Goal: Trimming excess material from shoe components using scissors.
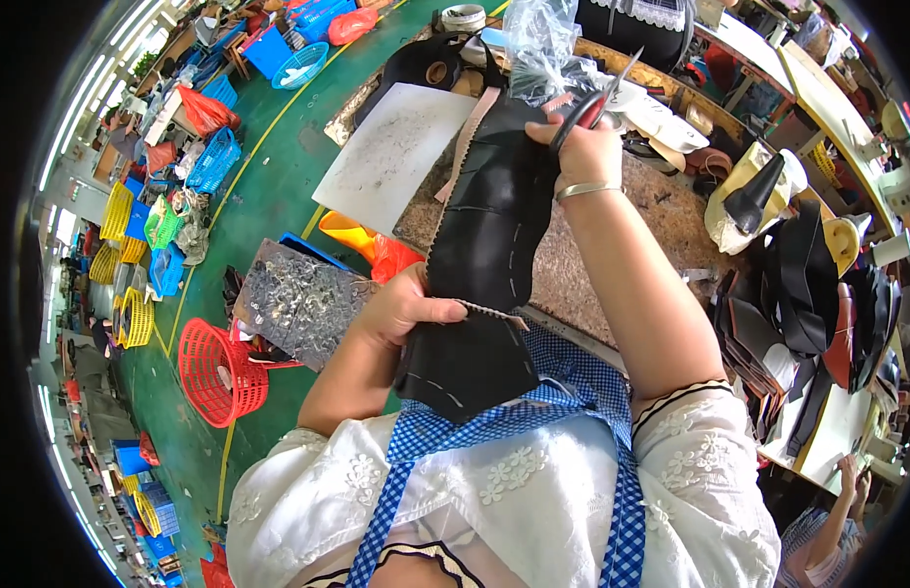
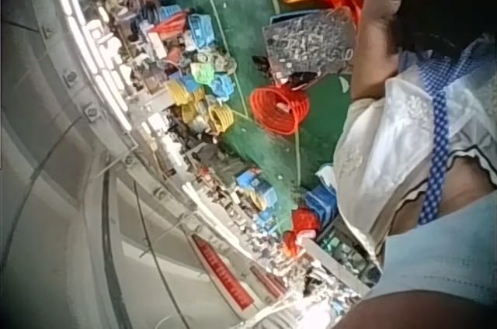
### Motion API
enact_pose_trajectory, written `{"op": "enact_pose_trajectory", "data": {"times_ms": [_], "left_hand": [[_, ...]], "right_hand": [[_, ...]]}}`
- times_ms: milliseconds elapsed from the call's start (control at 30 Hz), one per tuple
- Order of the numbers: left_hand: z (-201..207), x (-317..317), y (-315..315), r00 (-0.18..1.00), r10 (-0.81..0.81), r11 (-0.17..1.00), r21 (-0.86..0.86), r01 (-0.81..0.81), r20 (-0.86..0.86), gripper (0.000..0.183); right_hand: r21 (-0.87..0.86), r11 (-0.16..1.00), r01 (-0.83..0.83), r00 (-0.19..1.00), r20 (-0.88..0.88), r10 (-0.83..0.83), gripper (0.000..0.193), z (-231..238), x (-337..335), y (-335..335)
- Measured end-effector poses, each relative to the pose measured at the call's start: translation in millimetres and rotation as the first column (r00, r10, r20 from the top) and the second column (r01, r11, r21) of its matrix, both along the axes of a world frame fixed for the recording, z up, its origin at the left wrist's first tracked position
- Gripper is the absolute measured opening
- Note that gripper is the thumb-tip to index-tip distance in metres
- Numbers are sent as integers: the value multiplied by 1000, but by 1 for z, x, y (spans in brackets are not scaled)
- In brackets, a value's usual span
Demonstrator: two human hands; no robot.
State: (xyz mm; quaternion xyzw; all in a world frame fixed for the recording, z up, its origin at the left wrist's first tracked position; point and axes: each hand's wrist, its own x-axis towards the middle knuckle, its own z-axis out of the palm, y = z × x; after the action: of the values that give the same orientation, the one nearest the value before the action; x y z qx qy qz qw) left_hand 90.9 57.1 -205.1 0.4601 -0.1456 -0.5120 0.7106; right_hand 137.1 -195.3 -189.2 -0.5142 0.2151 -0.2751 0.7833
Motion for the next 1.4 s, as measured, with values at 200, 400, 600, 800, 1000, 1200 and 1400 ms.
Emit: {"op": "enact_pose_trajectory", "data": {"times_ms": [200, 400, 600, 800, 1000, 1200, 1400], "left_hand": [[-19, 25, 46, 912, 230, 942, 157, -296, 340, 11], [0, 9, 54, 531, 760, 590, -58, -805, 375, 17], [16, -10, 12, -50, 579, 304, -273, -913, 814, 17], [-14, -14, 19, 612, 480, 868, -444, -224, 629, 43], [-43, -57, 107, 633, -376, 907, 410, 100, 677, 34], [23, -58, 168, 773, 137, 988, -144, -60, 619, 42], [-39, 18, -4, 687, -3, 882, 326, -340, 727, 21]], "right_hand": [[-519, 814, 261, 876, 481, 26, 36, 12, 32, -45], [-923, 207, -324, 806, -384, -451, 48, -84, 15, -87], [-117, 633, -765, 593, 256, 764, 49, -54, -83, 20], [-42, 809, -587, 809, 13, 587, 60, 24, -131, 45], [-289, 901, -324, 910, 164, 380, 48, 69, -156, 9], [-582, 775, -247, 943, 41, 331, 33, 39, -110, -6], [-860, 508, 45, 936, -141, -322, 17, -68, -5, -190]]}}
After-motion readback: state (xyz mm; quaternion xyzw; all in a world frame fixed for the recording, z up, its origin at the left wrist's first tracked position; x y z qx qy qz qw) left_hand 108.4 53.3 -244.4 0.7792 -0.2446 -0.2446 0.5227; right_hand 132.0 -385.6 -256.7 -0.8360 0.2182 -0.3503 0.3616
